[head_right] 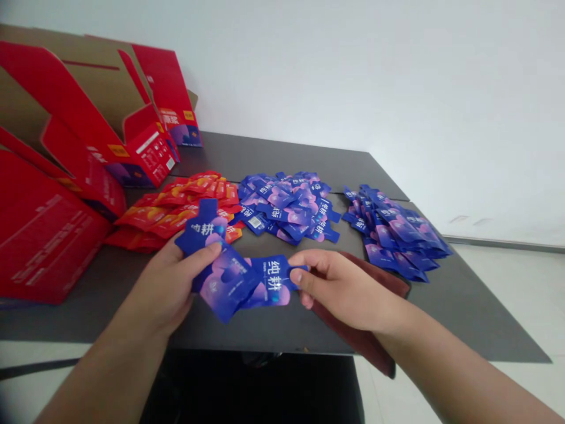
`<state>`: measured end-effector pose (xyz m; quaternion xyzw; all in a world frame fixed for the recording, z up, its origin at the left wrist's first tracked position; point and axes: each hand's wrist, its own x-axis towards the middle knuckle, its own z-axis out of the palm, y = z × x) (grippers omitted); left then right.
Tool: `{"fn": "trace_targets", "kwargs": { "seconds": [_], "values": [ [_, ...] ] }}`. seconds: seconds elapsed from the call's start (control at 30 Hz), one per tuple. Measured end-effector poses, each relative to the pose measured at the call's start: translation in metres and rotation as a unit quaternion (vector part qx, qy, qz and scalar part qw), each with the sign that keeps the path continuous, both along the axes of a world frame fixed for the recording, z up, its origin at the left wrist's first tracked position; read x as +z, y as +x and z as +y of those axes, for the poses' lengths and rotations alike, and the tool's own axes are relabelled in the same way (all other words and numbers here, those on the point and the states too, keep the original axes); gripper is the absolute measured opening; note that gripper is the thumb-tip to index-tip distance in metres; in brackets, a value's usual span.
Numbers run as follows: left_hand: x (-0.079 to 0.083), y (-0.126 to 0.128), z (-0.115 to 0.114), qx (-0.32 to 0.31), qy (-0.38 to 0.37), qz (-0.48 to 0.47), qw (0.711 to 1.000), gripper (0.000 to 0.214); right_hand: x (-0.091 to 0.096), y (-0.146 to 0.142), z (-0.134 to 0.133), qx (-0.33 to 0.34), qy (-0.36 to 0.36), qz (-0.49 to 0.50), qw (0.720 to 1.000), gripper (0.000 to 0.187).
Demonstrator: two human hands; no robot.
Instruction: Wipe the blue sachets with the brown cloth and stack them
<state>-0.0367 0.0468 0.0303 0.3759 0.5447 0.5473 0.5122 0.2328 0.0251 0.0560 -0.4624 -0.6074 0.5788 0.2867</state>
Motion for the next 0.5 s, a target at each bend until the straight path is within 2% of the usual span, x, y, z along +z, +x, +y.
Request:
{"fn": "trace_targets", "kwargs": {
  "seconds": [0.03,0.07,0.17,0.23,0.3,0.37,0.43,0.47,0.5],
  "values": [
    [-0.002,-0.011,0.001,-0.012,-0.006,0.126,0.992,0.052,0.004,0.005,0.001,0.003,0.019,-0.031,0.999,0.037],
    [-0.003,-0.021,0.002,-0.018,-0.015,0.242,0.97,0.06,0.008,0.008,0.004,0.014,0.036,-0.059,0.997,0.037],
    [-0.005,-0.042,0.009,-0.092,-0.02,0.461,0.882,0.067,0.019,0.006,0.021,0.11,0.084,-0.142,0.98,0.032],
    [-0.005,-0.049,0.017,-0.138,-0.003,0.528,0.838,0.064,0.021,-0.004,0.033,0.143,0.169,-0.215,0.951,0.024],
    [-0.005,-0.053,0.025,-0.151,0.02,0.567,0.81,0.064,0.019,-0.017,0.039,0.104,0.29,-0.304,0.902,0.027],
    [-0.003,-0.054,0.028,-0.146,0.05,0.61,0.777,0.065,0.014,-0.027,0.037,0.061,0.365,-0.386,0.845,0.037],
    [0.002,-0.048,0.022,-0.117,0.091,0.662,0.735,0.063,0.007,-0.028,0.026,0.066,0.364,-0.443,0.817,0.047],
    [0.004,-0.043,0.015,-0.093,0.122,0.683,0.714,0.06,0.003,-0.026,0.02,0.077,0.354,-0.457,0.812,0.05],
    [0.007,-0.035,0.006,-0.074,0.147,0.688,0.706,0.055,-0.002,-0.023,0.014,0.086,0.348,-0.464,0.81,0.05]
  ]
}}
